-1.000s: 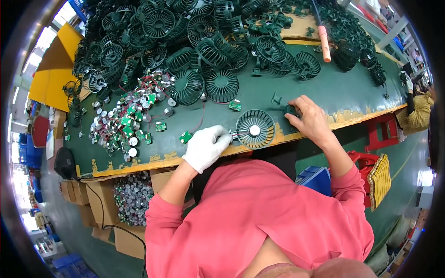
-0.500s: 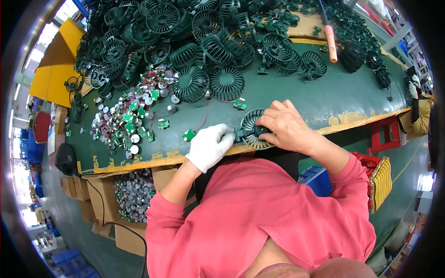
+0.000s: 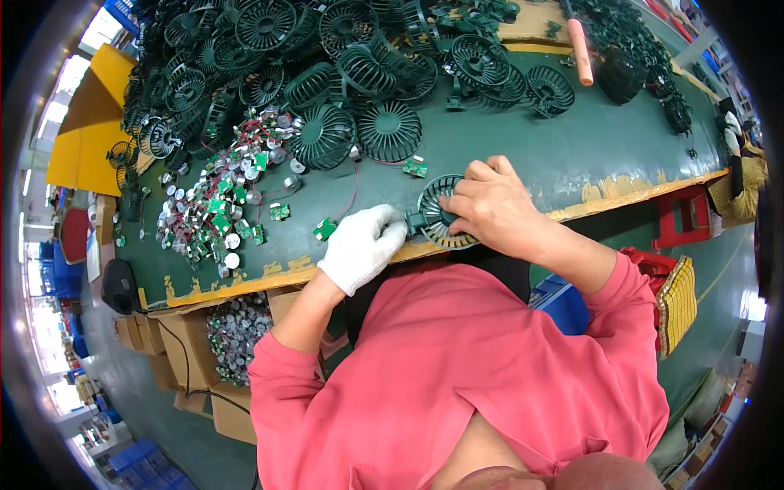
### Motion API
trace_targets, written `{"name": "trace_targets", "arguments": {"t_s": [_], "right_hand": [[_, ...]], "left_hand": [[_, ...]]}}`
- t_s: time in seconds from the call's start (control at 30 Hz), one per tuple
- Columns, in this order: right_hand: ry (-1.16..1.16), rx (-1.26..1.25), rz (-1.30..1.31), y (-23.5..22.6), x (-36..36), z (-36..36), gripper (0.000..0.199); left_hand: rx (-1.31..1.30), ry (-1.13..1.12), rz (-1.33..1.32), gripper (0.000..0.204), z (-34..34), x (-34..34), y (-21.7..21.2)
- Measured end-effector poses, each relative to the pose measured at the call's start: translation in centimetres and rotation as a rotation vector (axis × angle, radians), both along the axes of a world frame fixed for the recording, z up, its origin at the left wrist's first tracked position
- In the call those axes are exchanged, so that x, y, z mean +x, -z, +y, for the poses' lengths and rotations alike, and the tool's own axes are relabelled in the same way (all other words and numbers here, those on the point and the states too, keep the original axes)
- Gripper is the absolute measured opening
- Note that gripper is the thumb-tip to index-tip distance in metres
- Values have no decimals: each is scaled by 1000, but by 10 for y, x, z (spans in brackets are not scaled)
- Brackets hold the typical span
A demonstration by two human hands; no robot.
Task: The person pulls fan parts closer across the workbench using a rod and assembles the fan casings, motors, and circuit boards together by hand.
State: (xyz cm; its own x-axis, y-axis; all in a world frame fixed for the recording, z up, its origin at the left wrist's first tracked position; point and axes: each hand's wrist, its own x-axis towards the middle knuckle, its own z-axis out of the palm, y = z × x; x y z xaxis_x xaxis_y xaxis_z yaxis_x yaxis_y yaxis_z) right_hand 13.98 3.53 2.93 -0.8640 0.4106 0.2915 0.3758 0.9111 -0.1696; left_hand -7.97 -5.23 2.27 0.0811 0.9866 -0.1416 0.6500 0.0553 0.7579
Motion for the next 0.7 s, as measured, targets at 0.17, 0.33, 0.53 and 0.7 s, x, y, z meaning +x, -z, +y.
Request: {"name": "trace_targets", "arguments": {"t_s": [0.17,0.33,0.53,0.7], "right_hand": [[12,33,-55,1,-2,-5,35],[6,40,-87,2,-2,-9,37],[10,26,-100,3,-1,-9,39],[17,35,-74,4,-2,-8,38]], "left_hand": [[-266,61,-119,35,13,-2,-26],[-427,130,68,51,26,7,-32],[-622,2,-4,48,35,14,-29],[-667,-88,-227,41,28,18,-25]]}}
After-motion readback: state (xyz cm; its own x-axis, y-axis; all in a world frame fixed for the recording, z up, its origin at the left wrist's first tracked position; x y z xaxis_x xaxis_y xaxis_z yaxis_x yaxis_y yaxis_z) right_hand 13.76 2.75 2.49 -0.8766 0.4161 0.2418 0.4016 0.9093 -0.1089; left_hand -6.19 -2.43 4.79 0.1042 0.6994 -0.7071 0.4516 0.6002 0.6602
